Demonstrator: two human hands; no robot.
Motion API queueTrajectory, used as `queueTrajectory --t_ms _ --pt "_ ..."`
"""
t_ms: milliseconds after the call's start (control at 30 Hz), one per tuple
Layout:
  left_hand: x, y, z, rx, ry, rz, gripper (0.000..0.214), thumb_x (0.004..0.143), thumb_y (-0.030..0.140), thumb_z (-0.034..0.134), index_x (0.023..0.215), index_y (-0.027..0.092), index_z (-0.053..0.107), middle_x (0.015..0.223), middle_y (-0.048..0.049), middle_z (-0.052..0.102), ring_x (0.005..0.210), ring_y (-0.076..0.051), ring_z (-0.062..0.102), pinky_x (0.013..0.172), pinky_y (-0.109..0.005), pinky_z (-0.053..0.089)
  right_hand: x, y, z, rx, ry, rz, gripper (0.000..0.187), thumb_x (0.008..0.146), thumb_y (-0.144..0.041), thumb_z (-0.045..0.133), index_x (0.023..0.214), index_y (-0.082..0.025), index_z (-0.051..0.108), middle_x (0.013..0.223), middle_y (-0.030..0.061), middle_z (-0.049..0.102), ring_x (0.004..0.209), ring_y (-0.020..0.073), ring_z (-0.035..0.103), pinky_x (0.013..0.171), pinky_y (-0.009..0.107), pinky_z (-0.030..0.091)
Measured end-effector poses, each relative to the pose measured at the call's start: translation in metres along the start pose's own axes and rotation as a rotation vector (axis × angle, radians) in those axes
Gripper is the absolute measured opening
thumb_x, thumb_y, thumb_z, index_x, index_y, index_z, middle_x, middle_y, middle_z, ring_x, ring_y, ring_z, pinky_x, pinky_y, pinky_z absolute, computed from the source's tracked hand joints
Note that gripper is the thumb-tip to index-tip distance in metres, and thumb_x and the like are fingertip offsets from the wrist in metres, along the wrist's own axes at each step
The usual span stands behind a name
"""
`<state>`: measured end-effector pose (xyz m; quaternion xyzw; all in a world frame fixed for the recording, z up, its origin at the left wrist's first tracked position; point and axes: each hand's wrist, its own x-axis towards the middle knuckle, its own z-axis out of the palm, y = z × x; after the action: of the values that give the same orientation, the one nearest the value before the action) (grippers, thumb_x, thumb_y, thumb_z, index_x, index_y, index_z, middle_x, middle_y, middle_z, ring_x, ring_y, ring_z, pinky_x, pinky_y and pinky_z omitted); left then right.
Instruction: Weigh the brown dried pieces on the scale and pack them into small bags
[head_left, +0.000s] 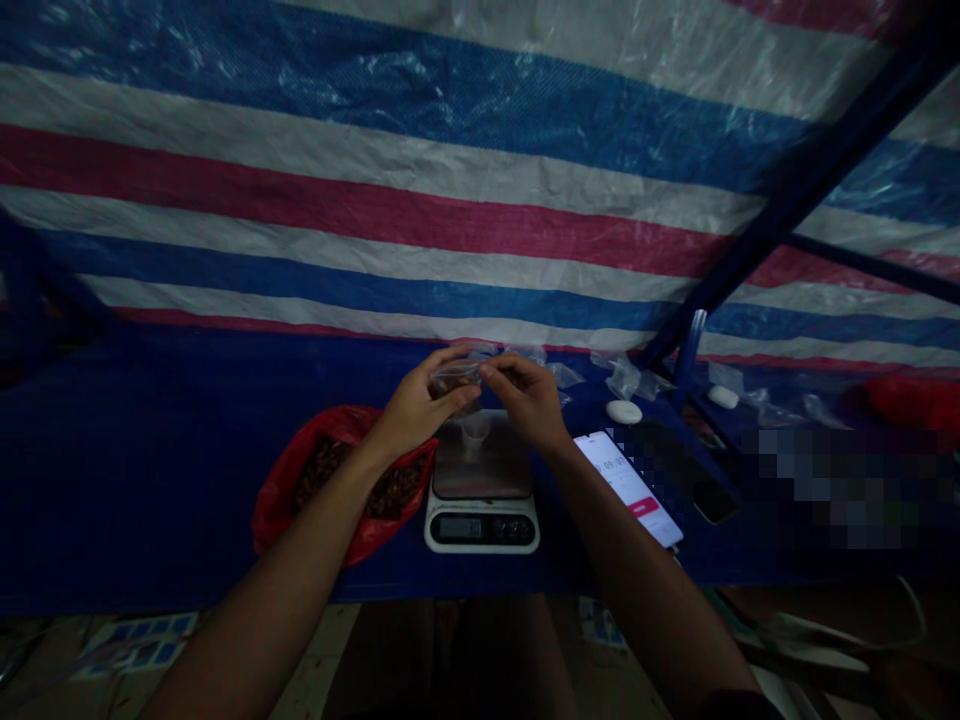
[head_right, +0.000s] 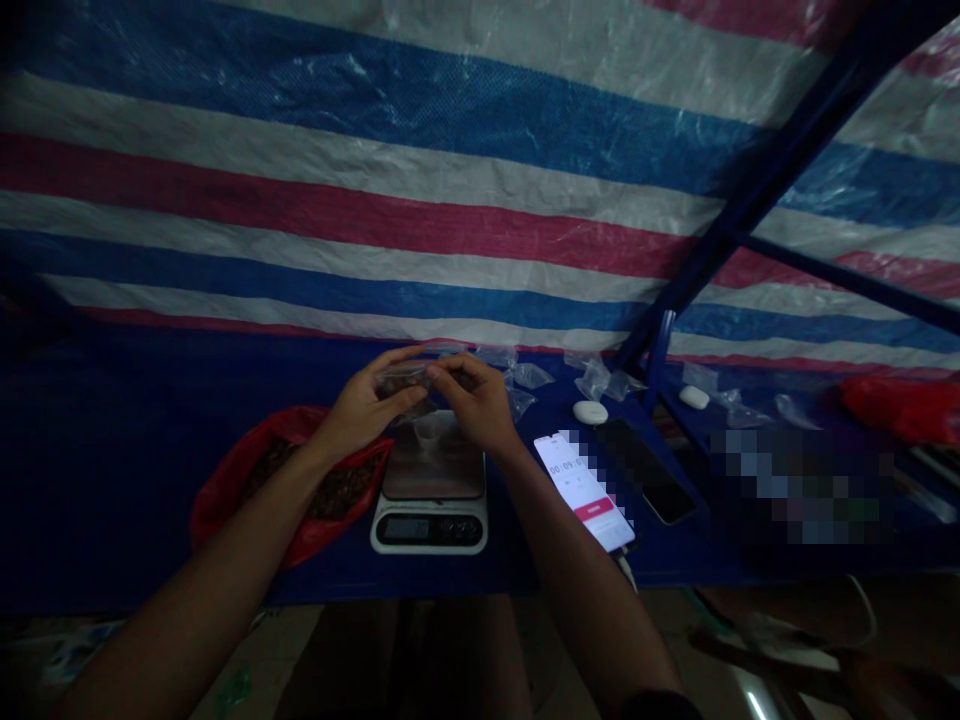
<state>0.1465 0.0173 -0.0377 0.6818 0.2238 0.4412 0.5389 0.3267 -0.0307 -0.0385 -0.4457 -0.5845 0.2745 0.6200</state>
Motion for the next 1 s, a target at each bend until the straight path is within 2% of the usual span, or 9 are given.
queueTrajectory --t_ms 67,133,300,400,567,667,733,867,1000 --pt "0.000 0.000 -0.002 0.046 0.018 -0.033 0.052 0.085 0.049 0.086 0.127 0.020 0.075 0.118 -0.0105 0.083 0.103 -0.027 0.079 0.088 -0.038 0.065 0.000 0.000 -0.001 0.006 0.013 -0.014 0.032 0.089 -0.055 0.080 0.086 -0.024 0.075 0.087 0.0022 0.072 0.080 0.0183 0.065 0.077 0.034 0.054" --pt "0.000 0.001 -0.003 0.077 0.038 -0.023 0.045 0.088 0.053 0.082 0.117 0.019 0.080 0.110 -0.0100 0.084 0.098 -0.026 0.079 0.085 -0.037 0.064 -0.001 0.000 0.001 0.013 0.020 -0.019 0.034 0.090 -0.056 0.078 0.086 -0.024 0.072 0.085 0.0015 0.069 0.078 0.0175 0.062 0.075 0.033 0.053" --pt "0.001 0.003 -0.007 0.053 0.068 0.055 0.049 0.092 0.060 0.075 0.119 0.019 0.082 0.118 -0.0106 0.083 0.108 -0.028 0.078 0.095 -0.039 0.062 -0.005 0.001 0.008 0.023 0.063 -0.022 0.033 0.095 -0.056 0.073 0.088 -0.024 0.066 0.080 -0.0011 0.062 0.073 0.0153 0.055 0.070 0.030 0.048" --pt "0.001 0.003 -0.009 0.060 0.109 0.067 0.048 0.093 0.060 0.074 0.115 0.019 0.084 0.115 -0.0086 0.084 0.106 -0.028 0.078 0.097 -0.039 0.061 -0.006 0.002 0.011 0.030 0.110 -0.030 0.032 0.094 -0.055 0.073 0.090 -0.024 0.068 0.083 -0.0004 0.064 0.075 0.0157 0.057 0.072 0.031 0.050" --pt "-0.001 0.003 -0.011 0.152 0.139 0.065 0.051 0.094 0.065 0.069 0.108 0.020 0.087 0.107 -0.0060 0.086 0.103 -0.030 0.078 0.093 -0.039 0.062 -0.004 0.002 0.010 0.009 0.097 -0.062 0.030 0.093 -0.054 0.075 0.093 -0.025 0.072 0.093 0.0023 0.069 0.084 0.0180 0.063 0.079 0.034 0.054" --pt "0.000 0.003 -0.012 0.136 0.137 0.083 0.049 0.092 0.064 0.072 0.111 0.020 0.086 0.113 -0.0077 0.085 0.109 -0.030 0.078 0.098 -0.041 0.061 -0.002 0.001 0.008 -0.011 0.093 -0.087 0.028 0.093 -0.053 0.075 0.090 -0.025 0.072 0.091 0.0023 0.069 0.084 0.0183 0.064 0.079 0.034 0.054" --pt "0.001 0.002 -0.013 0.115 0.183 0.098 0.045 0.089 0.060 0.078 0.108 0.019 0.086 0.114 -0.0094 0.085 0.109 -0.029 0.078 0.101 -0.041 0.060 -0.001 0.000 0.005 -0.045 0.105 -0.109 0.027 0.093 -0.052 0.075 0.090 -0.025 0.072 0.091 0.0024 0.068 0.084 0.0186 0.063 0.078 0.034 0.052" --pt "0.004 0.000 -0.016 0.129 0.274 0.099 0.041 0.081 0.057 0.086 0.091 0.018 0.083 0.097 -0.0088 0.084 0.093 -0.026 0.078 0.089 -0.038 0.062 0.000 0.001 0.002 -0.063 0.102 -0.133 0.024 0.095 -0.048 0.073 0.089 -0.025 0.071 0.089 0.0016 0.065 0.078 0.0170 0.058 0.072 0.033 0.047" --pt "0.004 0.001 -0.015 0.133 0.290 0.104 0.040 0.082 0.057 0.085 0.090 0.018 0.081 0.091 -0.0066 0.082 0.083 -0.022 0.075 0.079 -0.032 0.060 -0.001 0.004 0.004 -0.036 0.067 -0.098 0.023 0.094 -0.047 0.074 0.088 -0.025 0.072 0.085 0.0004 0.063 0.074 0.0160 0.055 0.069 0.033 0.044"
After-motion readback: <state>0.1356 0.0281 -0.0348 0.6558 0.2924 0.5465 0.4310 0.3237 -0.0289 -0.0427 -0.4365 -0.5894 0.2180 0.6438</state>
